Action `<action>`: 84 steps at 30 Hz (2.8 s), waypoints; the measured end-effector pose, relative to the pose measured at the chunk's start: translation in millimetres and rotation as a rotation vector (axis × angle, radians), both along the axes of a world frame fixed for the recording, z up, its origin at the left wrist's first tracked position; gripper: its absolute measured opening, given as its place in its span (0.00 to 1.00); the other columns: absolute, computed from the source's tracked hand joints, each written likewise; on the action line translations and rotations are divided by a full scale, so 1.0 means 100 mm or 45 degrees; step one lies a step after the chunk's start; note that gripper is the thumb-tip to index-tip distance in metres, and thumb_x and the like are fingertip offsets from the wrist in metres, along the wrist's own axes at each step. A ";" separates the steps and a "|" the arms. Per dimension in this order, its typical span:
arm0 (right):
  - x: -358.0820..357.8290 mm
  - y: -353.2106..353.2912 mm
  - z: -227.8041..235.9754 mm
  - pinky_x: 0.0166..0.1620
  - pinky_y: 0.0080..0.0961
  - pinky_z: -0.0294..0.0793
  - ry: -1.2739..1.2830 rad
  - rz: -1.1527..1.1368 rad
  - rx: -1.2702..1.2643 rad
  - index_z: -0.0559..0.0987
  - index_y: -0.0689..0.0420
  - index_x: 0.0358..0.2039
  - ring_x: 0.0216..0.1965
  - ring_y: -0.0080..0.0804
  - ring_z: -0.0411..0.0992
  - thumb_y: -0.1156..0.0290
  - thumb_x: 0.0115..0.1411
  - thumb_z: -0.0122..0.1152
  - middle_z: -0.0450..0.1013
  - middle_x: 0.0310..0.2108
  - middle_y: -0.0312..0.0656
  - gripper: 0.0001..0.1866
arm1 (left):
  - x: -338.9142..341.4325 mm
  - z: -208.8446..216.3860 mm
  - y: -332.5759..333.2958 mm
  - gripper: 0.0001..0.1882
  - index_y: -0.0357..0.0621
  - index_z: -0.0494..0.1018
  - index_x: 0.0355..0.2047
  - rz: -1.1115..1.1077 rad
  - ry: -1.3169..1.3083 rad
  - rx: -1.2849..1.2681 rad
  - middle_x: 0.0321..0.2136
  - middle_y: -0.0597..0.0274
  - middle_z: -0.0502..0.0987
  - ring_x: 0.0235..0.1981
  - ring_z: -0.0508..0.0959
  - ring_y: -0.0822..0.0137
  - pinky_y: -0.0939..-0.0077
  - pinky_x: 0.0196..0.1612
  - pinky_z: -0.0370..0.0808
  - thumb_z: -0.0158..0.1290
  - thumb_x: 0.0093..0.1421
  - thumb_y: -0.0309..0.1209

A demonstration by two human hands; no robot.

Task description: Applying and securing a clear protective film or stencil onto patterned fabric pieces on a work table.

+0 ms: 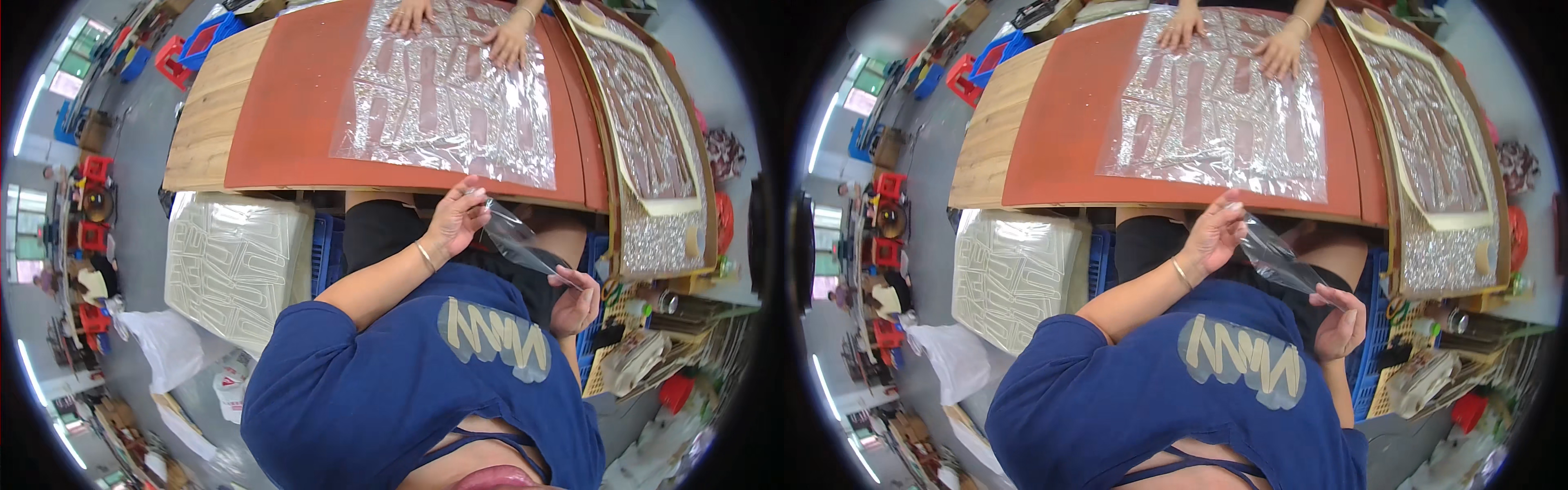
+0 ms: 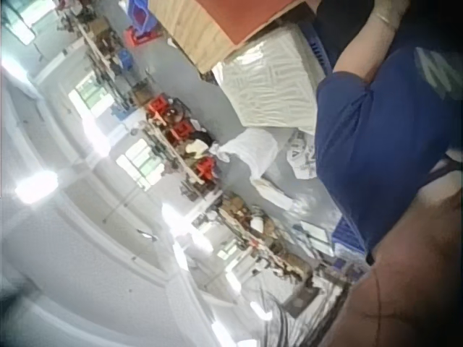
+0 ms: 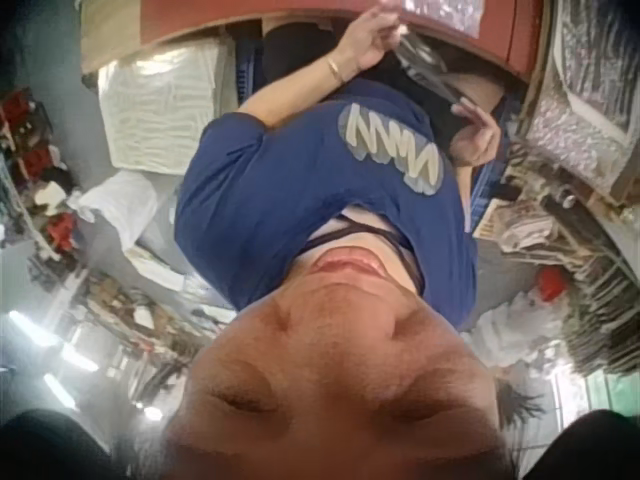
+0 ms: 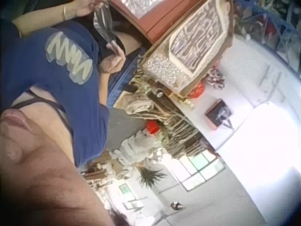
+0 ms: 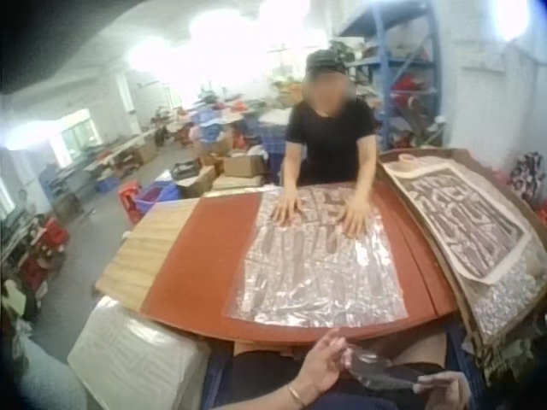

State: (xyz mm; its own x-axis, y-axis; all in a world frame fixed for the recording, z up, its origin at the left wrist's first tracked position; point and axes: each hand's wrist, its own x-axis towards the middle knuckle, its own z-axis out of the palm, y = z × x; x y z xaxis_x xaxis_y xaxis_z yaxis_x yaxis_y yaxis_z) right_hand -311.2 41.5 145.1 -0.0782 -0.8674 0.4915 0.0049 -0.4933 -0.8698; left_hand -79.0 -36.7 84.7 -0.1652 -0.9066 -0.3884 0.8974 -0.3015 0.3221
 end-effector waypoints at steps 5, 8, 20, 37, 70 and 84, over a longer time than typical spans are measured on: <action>0.30 -0.51 0.21 0.35 0.30 0.75 -0.232 0.186 0.143 0.69 0.68 0.39 0.25 0.39 0.74 0.61 0.67 0.31 0.74 0.32 0.58 0.22 | 0.56 0.28 0.09 0.07 0.40 0.66 0.37 0.326 -0.569 -0.360 0.27 0.59 0.74 0.23 0.79 0.68 0.77 0.24 0.81 0.51 0.61 0.26; 0.58 -0.97 0.36 0.34 0.34 0.76 -0.261 0.388 0.265 0.69 0.66 0.40 0.27 0.40 0.73 0.58 0.67 0.30 0.73 0.35 0.58 0.24 | 0.94 0.31 0.12 0.11 0.39 0.66 0.42 0.557 -0.675 -0.423 0.29 0.58 0.74 0.27 0.79 0.68 0.76 0.28 0.81 0.52 0.60 0.25; 2.24 -2.99 0.33 0.26 0.20 0.72 -0.078 0.454 0.639 0.75 0.64 0.30 0.21 0.25 0.71 0.62 0.63 0.52 0.72 0.27 0.41 0.16 | 1.80 0.58 -0.08 0.07 0.36 0.70 0.40 0.909 -0.572 -0.457 0.36 0.51 0.77 0.34 0.80 0.61 0.69 0.37 0.81 0.46 0.64 0.26; 3.46 -4.28 -0.21 0.22 0.18 0.69 0.172 0.374 0.513 0.75 0.67 0.31 0.21 0.19 0.69 0.67 0.57 0.61 0.72 0.23 0.38 0.13 | 2.09 0.43 -0.60 0.13 0.33 0.71 0.38 0.773 -0.553 0.044 0.34 0.53 0.76 0.31 0.77 0.67 0.74 0.37 0.77 0.49 0.64 0.34; 3.69 -2.83 -0.28 0.17 0.20 0.71 -0.009 0.968 1.374 0.70 0.63 0.32 0.18 0.25 0.69 0.76 0.53 0.61 0.69 0.22 0.40 0.09 | 2.81 0.80 -1.08 0.30 0.27 0.68 0.37 -0.117 -0.967 0.442 0.27 0.53 0.73 0.27 0.78 0.62 0.70 0.29 0.81 0.51 0.59 0.50; 3.64 -2.55 -0.28 0.16 0.19 0.66 -0.291 1.004 1.626 0.73 0.65 0.30 0.18 0.23 0.65 0.77 0.55 0.56 0.69 0.22 0.39 0.05 | 2.73 0.53 -1.39 0.11 0.34 0.74 0.31 -0.141 -1.254 0.223 0.23 0.61 0.77 0.21 0.75 0.74 0.81 0.25 0.74 0.59 0.55 0.32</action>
State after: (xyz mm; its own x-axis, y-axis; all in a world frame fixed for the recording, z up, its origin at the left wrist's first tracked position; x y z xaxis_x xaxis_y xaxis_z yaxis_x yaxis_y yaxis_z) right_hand 53.2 -213.5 117.2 0.6272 -0.5447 -0.5567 0.0892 0.7604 -0.6434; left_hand 193.7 -175.9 138.0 0.2213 -0.8225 -0.5239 0.2195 -0.4814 0.8486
